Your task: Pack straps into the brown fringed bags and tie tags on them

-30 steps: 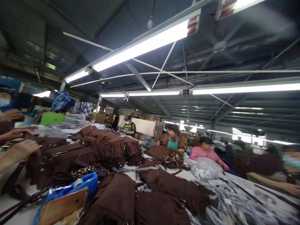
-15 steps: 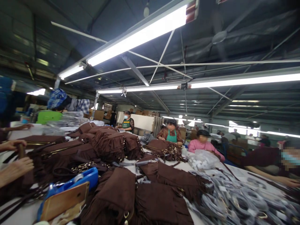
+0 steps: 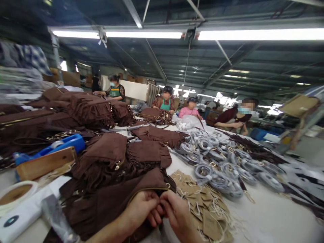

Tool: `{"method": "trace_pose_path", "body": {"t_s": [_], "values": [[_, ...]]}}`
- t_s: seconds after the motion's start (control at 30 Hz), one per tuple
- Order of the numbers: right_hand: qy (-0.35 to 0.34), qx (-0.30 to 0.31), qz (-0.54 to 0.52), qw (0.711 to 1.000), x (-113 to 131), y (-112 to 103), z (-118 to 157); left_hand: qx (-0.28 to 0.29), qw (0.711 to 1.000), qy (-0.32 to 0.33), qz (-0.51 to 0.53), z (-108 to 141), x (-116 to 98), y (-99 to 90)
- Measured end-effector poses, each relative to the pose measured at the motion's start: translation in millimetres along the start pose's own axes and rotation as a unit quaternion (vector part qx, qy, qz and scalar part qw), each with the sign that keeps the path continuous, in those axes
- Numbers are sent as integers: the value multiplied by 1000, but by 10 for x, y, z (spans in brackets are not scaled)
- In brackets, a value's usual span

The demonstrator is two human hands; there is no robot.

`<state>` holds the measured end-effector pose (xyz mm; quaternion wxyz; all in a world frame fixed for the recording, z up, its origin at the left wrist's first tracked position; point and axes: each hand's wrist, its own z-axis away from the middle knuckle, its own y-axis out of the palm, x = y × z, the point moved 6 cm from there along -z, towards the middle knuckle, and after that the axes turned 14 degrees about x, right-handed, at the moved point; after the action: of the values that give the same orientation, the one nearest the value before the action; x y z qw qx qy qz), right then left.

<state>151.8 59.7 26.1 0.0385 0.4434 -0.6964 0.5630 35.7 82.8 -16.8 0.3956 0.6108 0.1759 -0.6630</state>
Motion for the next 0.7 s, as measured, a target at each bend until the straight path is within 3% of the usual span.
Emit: {"method": "trace_pose_path", "body": {"t_s": [0.2,0.43,0.57,0.7], "values": [[-19,-14,22,999,151,-77,-24,-27,999,5,-22,28,-49,-3],[-56,-2,149,987,251,-11,9,-55,997,-10,-58,49,12,-10],[-26,6,191,981,222,79,-33,-62,994,-15,-89,19,35,-26],[-2,11,180,984,283,-27,-42,-44,992,-9,-117,21,-53,25]]}}
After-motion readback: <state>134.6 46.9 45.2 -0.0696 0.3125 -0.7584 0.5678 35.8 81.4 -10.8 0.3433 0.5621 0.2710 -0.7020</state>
